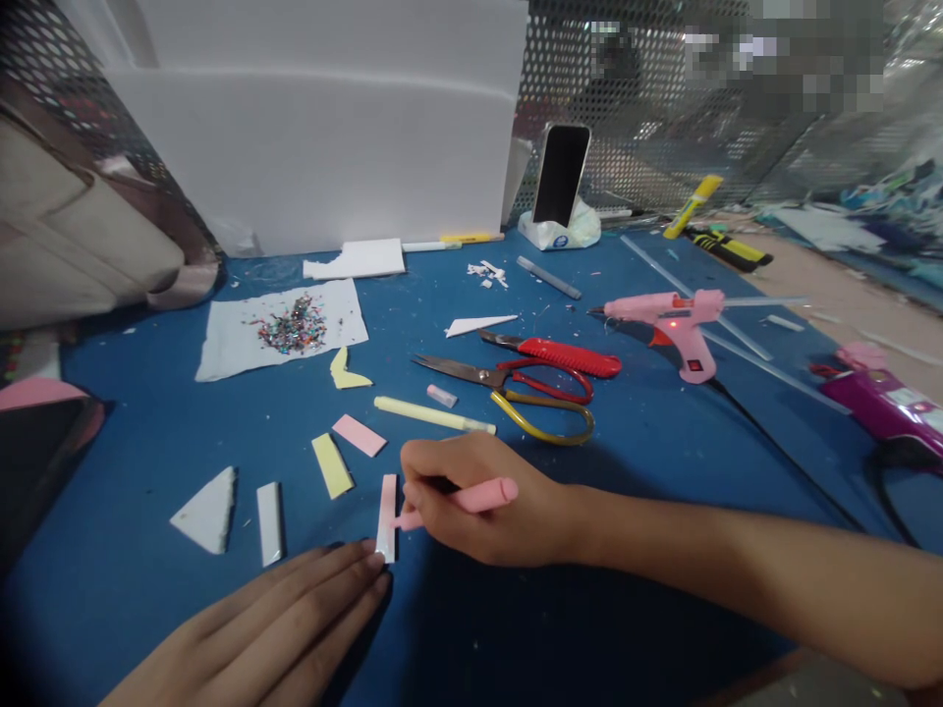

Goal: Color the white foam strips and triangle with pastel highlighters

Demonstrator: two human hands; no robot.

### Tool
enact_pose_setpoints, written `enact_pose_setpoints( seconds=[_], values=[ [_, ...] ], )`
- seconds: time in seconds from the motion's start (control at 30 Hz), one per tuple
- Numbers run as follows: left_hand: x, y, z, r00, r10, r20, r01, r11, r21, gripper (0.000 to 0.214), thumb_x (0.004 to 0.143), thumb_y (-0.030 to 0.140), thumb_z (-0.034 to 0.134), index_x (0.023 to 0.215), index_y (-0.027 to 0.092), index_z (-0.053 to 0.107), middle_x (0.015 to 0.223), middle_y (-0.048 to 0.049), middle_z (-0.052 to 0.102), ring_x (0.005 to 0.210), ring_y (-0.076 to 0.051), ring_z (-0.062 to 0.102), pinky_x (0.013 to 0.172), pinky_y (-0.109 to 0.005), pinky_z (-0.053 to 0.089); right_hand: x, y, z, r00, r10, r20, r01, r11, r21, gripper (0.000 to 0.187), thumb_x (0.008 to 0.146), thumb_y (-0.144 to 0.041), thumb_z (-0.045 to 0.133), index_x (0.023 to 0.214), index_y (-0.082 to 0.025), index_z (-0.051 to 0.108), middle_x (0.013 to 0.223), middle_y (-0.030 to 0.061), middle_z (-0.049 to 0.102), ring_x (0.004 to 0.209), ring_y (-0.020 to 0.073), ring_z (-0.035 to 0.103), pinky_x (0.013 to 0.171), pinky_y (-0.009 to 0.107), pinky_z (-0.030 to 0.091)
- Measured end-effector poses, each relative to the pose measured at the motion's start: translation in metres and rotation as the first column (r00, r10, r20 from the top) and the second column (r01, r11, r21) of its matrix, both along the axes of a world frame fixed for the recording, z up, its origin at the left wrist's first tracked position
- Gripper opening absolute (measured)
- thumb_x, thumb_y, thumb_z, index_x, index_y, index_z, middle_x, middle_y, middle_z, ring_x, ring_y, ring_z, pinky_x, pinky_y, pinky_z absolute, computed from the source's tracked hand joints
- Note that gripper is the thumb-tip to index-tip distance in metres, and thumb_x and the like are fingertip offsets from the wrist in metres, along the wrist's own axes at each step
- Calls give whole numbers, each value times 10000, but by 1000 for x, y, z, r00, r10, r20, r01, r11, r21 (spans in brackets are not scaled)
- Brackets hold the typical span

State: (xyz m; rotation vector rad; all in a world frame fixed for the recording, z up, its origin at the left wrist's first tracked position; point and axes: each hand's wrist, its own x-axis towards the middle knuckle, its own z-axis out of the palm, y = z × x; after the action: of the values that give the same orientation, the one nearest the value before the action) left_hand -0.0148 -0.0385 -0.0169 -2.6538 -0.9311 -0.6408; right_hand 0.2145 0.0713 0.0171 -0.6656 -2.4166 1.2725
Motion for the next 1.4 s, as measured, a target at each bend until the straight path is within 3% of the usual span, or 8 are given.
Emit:
enact_pose_setpoints(
  seconds=[0.1,0.23,0.37,0.47,0.83,1.1,1.4],
  values=[
    [-1,0,-1,1000,-10,-6,10,1000,-4,379,1011,95,324,1185,155,656,1210,-12,663,1197,-149,573,1181,-319,276,1,-1,0,993,118,-17,-118,993,-21,207,921,-174,425,716,-184,395,681,-11,547,610,94,529,555,216,389],
    [-1,-2,0,1000,3,-3,-3,998,-60,370,1013,106,332,1218,151,636,1238,-16,651,1220,-159,556,1179,-325,278,0,0,-1,999,44,-27,-45,999,-24,212,928,-175,426,720,-188,385,682,-11,539,619,97,543,553,214,392],
    [-1,0,2,1000,-4,-2,4,999,-40,376,1008,94,326,1202,144,645,1219,-24,660,1206,-165,566,1165,-327,301,0,0,-1,991,131,-39,-131,991,-11,215,926,-178,429,712,-182,408,695,-2,570,617,93,543,548,207,391],
    [-1,0,1,1000,-9,-14,8,999,-46,377,1014,103,322,1206,146,643,1232,-25,654,1211,-166,564,1166,-327,300,0,0,-2,997,72,-23,-73,997,-17,211,927,-179,423,717,-183,400,697,3,585,616,95,545,551,210,395],
    [0,-2,3,1000,0,2,0,997,-82,363,1015,111,337,1228,147,629,1238,-14,651,1241,-154,533,1188,-315,244,1,0,-3,991,124,-45,-124,992,2,230,929,-187,422,700,-176,415,697,9,594,611,93,544,557,211,392],
    [-4,-4,-4,1000,-4,-4,4,998,-66,376,1015,103,320,1202,140,644,1218,-30,657,1222,-167,545,1189,-332,225,2,1,-4,989,140,-52,-140,990,6,226,932,-188,431,706,-169,419,695,5,596,613,84,548,557,193,385],
    [-1,0,4,1000,-13,-7,13,997,-70,375,1011,93,325,1202,145,644,1212,-20,659,1208,-158,551,1181,-320,234,0,1,-4,989,137,-58,-137,990,-8,219,924,-179,434,705,-168,425,684,5,600,613,89,574,547,191,394]
  ],
)
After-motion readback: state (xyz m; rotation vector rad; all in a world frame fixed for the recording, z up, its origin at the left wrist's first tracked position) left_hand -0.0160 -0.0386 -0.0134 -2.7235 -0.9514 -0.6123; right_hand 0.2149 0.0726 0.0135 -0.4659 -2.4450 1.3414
